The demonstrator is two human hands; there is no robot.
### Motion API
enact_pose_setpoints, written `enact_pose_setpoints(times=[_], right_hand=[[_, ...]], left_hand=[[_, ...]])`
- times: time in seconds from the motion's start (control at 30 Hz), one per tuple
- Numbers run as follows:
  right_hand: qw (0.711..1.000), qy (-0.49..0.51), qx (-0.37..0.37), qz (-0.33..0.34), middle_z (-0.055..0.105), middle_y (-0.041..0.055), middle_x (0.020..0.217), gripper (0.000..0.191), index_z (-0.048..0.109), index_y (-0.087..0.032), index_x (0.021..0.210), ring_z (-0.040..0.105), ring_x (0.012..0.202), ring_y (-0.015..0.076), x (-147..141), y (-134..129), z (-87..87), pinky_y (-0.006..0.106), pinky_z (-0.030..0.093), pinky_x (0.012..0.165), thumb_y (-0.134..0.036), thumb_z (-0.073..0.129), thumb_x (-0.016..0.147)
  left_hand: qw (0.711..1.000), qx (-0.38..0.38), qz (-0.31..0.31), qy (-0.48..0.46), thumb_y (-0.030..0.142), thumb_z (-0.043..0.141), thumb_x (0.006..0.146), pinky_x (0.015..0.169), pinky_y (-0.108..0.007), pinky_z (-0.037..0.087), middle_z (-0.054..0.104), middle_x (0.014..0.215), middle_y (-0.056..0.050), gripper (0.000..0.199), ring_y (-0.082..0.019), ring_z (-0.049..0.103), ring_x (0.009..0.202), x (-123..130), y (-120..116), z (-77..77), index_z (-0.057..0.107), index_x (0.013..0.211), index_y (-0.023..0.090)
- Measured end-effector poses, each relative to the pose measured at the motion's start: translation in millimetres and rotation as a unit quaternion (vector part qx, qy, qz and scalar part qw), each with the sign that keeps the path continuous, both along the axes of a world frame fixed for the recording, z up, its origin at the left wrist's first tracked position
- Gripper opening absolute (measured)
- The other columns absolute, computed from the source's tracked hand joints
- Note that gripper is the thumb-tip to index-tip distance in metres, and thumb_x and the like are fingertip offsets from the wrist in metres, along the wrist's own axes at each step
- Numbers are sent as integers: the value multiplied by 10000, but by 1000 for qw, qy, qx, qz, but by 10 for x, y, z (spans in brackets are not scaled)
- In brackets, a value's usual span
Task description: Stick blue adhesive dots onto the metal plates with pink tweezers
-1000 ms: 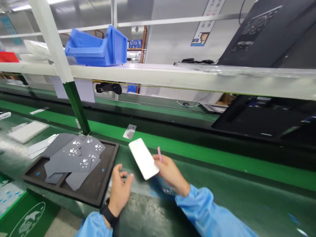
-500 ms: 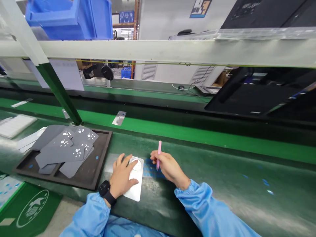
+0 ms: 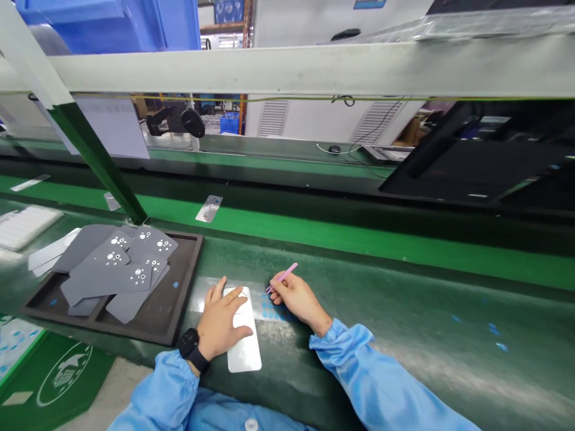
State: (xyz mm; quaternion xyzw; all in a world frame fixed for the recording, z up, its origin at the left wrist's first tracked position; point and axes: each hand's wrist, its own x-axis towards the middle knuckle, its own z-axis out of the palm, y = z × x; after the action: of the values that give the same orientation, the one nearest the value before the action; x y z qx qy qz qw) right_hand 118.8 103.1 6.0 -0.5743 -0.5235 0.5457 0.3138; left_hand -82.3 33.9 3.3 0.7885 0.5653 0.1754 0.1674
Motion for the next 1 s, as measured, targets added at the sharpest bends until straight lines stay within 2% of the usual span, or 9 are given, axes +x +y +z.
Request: enact_pose_setpoints(times=[0.17, 0.33, 0.6, 0.83, 1.0], right_hand=[[1000, 0, -22, 7, 618, -25, 524, 100, 562, -165, 687, 588, 441, 94, -22, 22, 79, 197, 471, 462, -210, 576, 775], [998, 7, -56, -4, 597, -29, 489, 134, 558, -164, 653, 569, 412, 90, -47, 46, 125, 192, 464, 441, -200, 581, 780], [999, 8, -49, -15, 599, -18, 491, 205, 568, -169, 612, 547, 410, 91, -57, 57, 103, 201, 459, 432, -302, 662, 735], [995, 87, -56, 3, 603, -4, 478, 326, 571, -166, 617, 546, 414, 98, -100, -56, 183, 208, 448, 423, -463, 700, 655], [996, 60, -56, 35, 605, -19, 496, 215, 571, -161, 652, 550, 413, 90, -348, -151, 204, 199, 448, 427, -338, 654, 742]], left_hand=[[1000, 1, 4, -8, 357, 838, 578, 1031, -637, 279, 600, 1289, -79, 587, -397, 347, 1321, -2, -30, -42, 643, 1121, 251], [999, 20, 4, -27, 387, 809, 611, 1045, -624, 271, 607, 1277, -77, 543, -376, 342, 1330, -11, -42, -93, 645, 1115, 264], [999, 27, 5, -25, 342, 805, 620, 1029, -602, 302, 610, 1264, -80, 503, -381, 351, 1314, -19, -50, -71, 645, 1086, 241], [999, 28, 20, -30, 364, 847, 571, 1017, -599, 306, 627, 1229, -82, 557, -397, 372, 1290, -10, -64, -64, 636, 1070, 233], [998, 29, 41, -29, 369, 876, 522, 1004, -606, 294, 634, 1210, -93, 549, -401, 382, 1279, -3, -71, -47, 623, 984, 215]])
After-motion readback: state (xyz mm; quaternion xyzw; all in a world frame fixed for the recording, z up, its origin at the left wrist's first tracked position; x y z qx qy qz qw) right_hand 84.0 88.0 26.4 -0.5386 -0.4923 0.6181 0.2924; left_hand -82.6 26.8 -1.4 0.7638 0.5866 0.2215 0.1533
